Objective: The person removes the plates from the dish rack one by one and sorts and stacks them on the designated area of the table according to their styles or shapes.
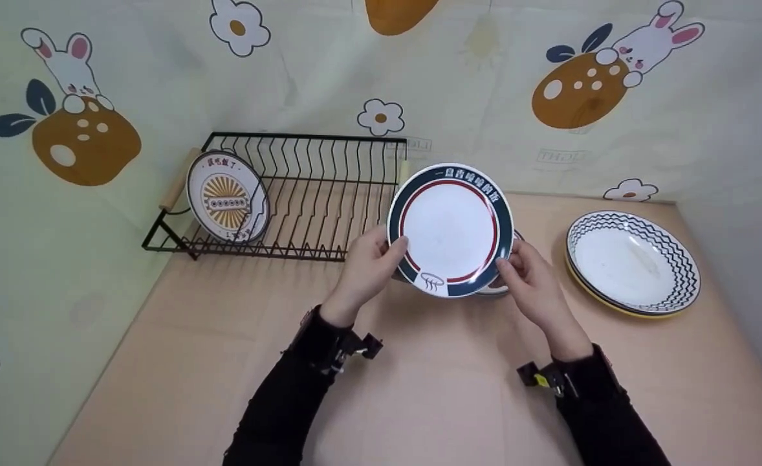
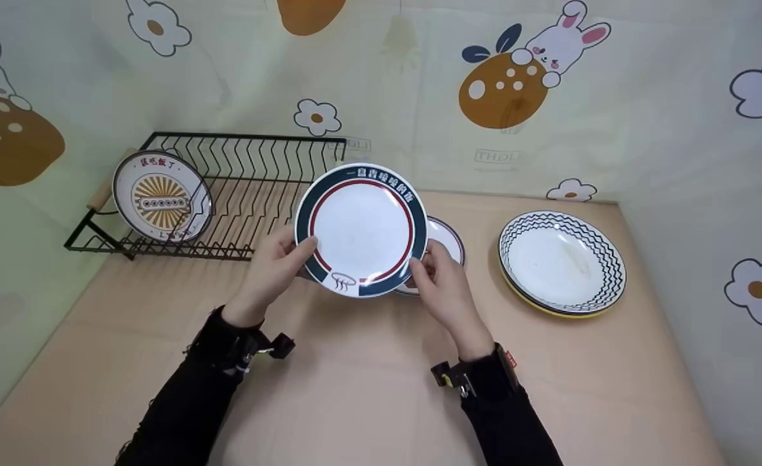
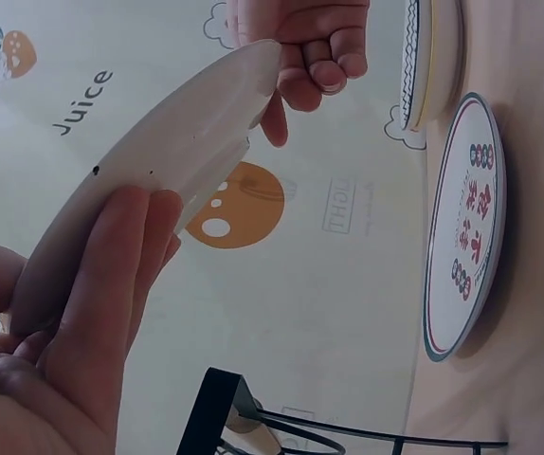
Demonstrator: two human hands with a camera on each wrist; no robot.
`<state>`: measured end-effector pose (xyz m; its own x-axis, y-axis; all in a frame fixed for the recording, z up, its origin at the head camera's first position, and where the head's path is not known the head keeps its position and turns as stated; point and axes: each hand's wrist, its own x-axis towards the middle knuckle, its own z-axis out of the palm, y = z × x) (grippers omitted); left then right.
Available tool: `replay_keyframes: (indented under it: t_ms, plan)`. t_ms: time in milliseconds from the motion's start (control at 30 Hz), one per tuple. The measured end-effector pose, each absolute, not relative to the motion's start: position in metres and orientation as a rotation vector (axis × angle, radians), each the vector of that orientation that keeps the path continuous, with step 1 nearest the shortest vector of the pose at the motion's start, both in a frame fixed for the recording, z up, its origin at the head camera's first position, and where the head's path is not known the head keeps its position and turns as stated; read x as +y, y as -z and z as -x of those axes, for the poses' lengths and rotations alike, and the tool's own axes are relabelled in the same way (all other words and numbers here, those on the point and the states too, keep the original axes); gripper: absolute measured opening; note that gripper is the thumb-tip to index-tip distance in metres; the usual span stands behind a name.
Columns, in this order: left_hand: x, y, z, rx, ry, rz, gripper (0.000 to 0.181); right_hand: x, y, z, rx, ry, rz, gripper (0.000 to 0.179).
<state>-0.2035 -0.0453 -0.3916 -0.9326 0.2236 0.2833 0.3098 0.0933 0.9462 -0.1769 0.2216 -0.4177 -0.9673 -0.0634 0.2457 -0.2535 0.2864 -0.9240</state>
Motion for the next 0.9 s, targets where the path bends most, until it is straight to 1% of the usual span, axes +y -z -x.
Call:
replay_keyframes:
  t_ms: [200, 467, 567, 667, 900]
  plan:
    - [-0.043, 0.392, 0.204, -2.325, 2.022, 0.560, 0.025, 0.224, 0.412, 0.176, -2.299, -1.958, -0.249, 0.023]
    - [-0.045, 0.389, 0.203, -2.255, 2.202, 0.665, 0.033, 0.235, 0.407, 0.178, -2.236, -2.011, -0.200, 0.024]
    - [-0.049, 0.386, 0.202, -2.280, 2.141, 0.670, 0.037, 0.241, 0.405, 0.179, -2.235, -2.017, -0.151, 0.024]
    - [-0.055, 0.382, 0.202, -2.312, 2.044, 0.643, 0.037, 0.248, 0.405, 0.181, -2.243, -2.003, -0.096, 0.025]
    - [-0.069, 0.376, 0.202, -2.382, 1.697, 0.611, 0.041, 0.265, 0.407, 0.186, -2.279, -1.959, -0.004, 0.026]
